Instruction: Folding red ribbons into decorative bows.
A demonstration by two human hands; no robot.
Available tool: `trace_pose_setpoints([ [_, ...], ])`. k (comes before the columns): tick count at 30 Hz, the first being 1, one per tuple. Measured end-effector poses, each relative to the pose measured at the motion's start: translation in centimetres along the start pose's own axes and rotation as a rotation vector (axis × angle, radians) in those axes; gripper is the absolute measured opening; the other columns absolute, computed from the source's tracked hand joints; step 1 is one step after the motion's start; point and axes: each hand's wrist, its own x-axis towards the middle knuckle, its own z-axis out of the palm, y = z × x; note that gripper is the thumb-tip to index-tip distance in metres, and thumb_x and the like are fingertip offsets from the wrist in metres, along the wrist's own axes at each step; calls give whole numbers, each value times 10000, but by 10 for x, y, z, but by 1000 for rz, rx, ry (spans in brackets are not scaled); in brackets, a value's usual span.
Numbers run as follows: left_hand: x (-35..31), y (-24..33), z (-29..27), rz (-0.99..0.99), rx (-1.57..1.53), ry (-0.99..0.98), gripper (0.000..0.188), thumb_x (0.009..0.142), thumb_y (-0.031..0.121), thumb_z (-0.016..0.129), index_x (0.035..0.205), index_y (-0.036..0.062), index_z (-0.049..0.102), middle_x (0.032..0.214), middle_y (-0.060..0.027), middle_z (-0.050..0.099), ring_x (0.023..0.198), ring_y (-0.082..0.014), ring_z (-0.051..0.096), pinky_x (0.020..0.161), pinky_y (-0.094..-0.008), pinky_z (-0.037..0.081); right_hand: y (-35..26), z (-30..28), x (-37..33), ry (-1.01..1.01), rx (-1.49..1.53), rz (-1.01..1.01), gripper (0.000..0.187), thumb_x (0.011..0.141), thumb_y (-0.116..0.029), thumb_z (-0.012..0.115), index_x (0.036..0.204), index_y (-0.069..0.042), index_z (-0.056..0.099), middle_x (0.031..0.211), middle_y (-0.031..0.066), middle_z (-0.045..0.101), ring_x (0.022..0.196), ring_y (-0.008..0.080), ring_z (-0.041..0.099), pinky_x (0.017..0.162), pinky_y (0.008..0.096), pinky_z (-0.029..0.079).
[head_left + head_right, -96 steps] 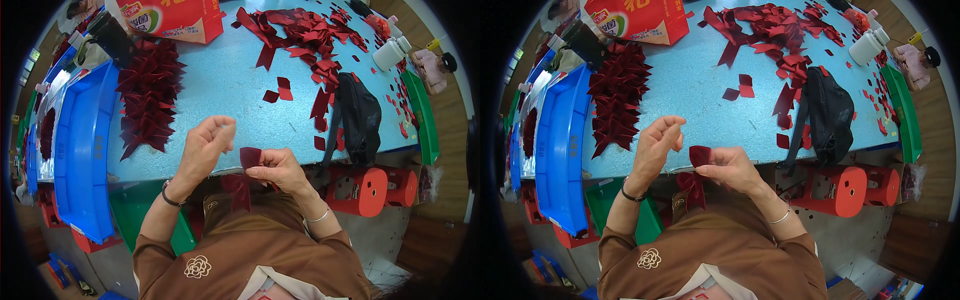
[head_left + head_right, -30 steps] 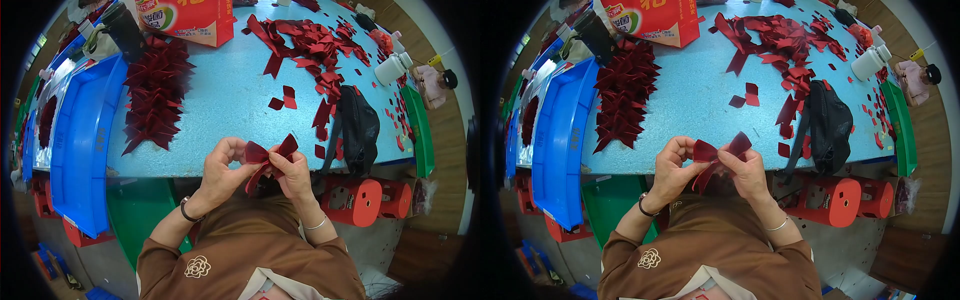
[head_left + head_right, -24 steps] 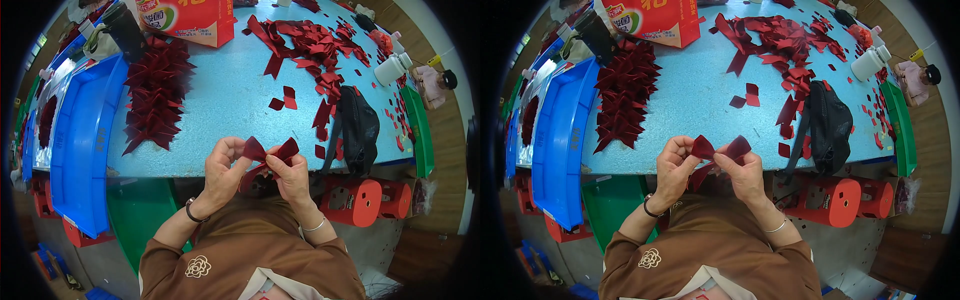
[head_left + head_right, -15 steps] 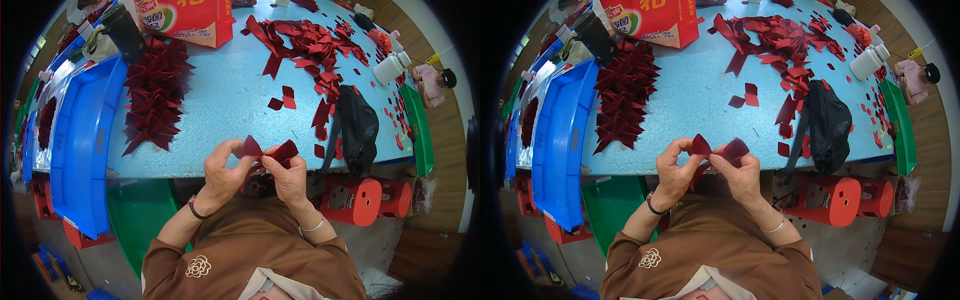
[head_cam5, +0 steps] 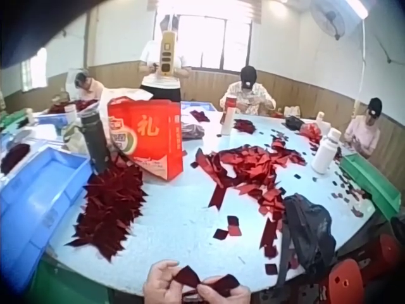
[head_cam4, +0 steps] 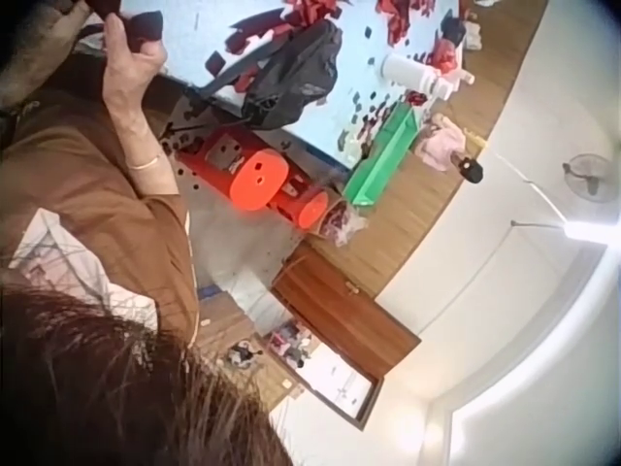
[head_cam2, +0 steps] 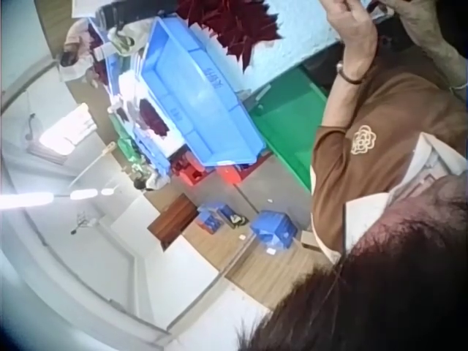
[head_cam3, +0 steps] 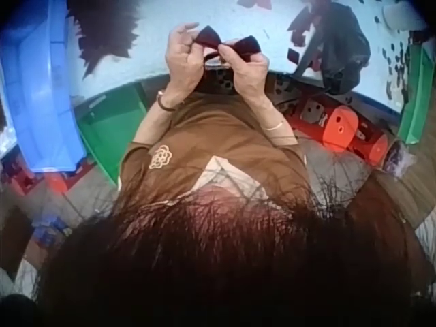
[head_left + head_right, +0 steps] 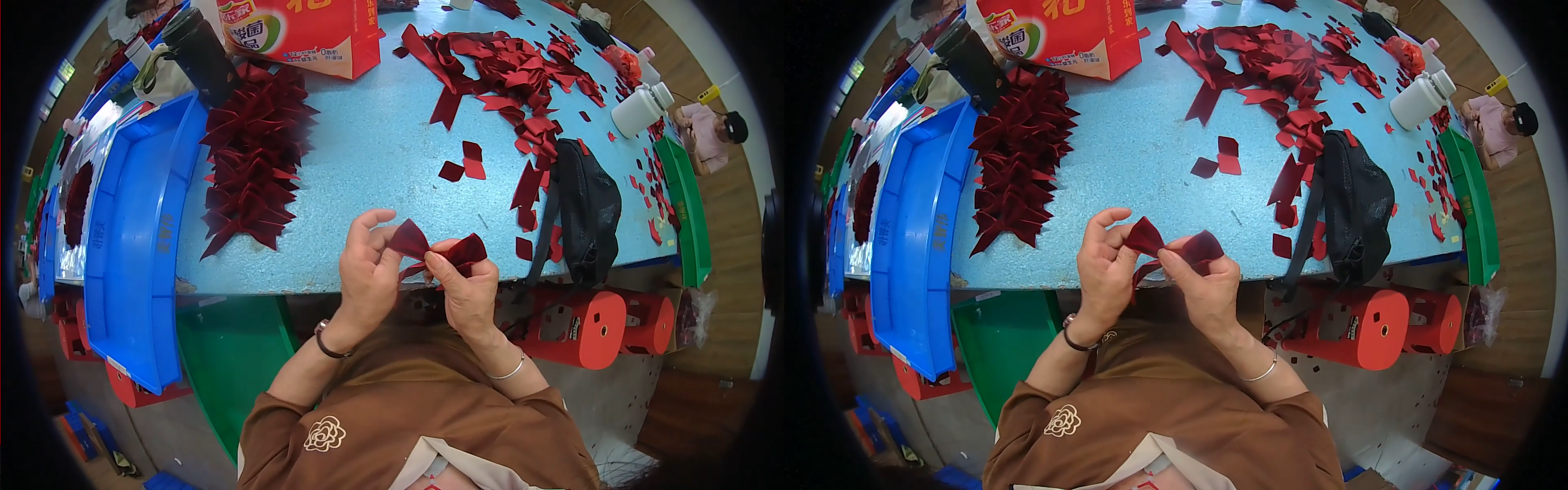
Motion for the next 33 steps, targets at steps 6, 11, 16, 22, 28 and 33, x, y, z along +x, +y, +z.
trace_pose_setpoints([
  [6,29,14,-34,-530,-405,-310,459,863,2,589,1277,-53,397,1087,-157,627,965,-188,628,898,-325,494,-3,-15,7,-2,13,-12,144,828,-7,682,959,15,627,835,65,640,703,125,592,639,254,474],
  [11,41,19,-21,-657,-247,-447,277,845,63,653,1086,-63,603,1021,-137,657,903,-172,641,832,-304,519,-9,-15,3,-37,-87,16,158,820,-14,695,964,11,634,834,53,649,694,112,593,630,230,474],
  [16,39,11,-13,-375,43,-470,114,840,40,665,923,-34,692,840,-87,684,769,-132,647,708,-245,527,-9,-17,10,-81,-71,69,173,804,-24,716,957,8,643,789,50,658,657,92,589,589,203,461],
  [22,29,2,-11,-103,273,-380,108,835,70,636,904,11,695,763,-101,676,735,-109,640,642,-252,500,-11,-18,19,-128,-13,249,147,808,-52,720,921,2,643,739,45,640,591,99,576,537,220,451],
  [28,33,-17,-9,-218,225,-325,120,860,90,623,903,-5,683,727,-61,659,694,-85,602,627,-235,483,-1,-25,30,-140,16,332,141,849,-115,691,914,0,640,705,52,628,569,115,580,511,244,460],
  [33,49,-30,-8,-259,137,-329,129,892,64,618,970,-15,682,775,-18,654,703,-36,565,603,-175,471,0,-31,43,-134,60,370,173,898,-160,638,932,9,641,708,77,642,562,134,596,505,243,475],
])
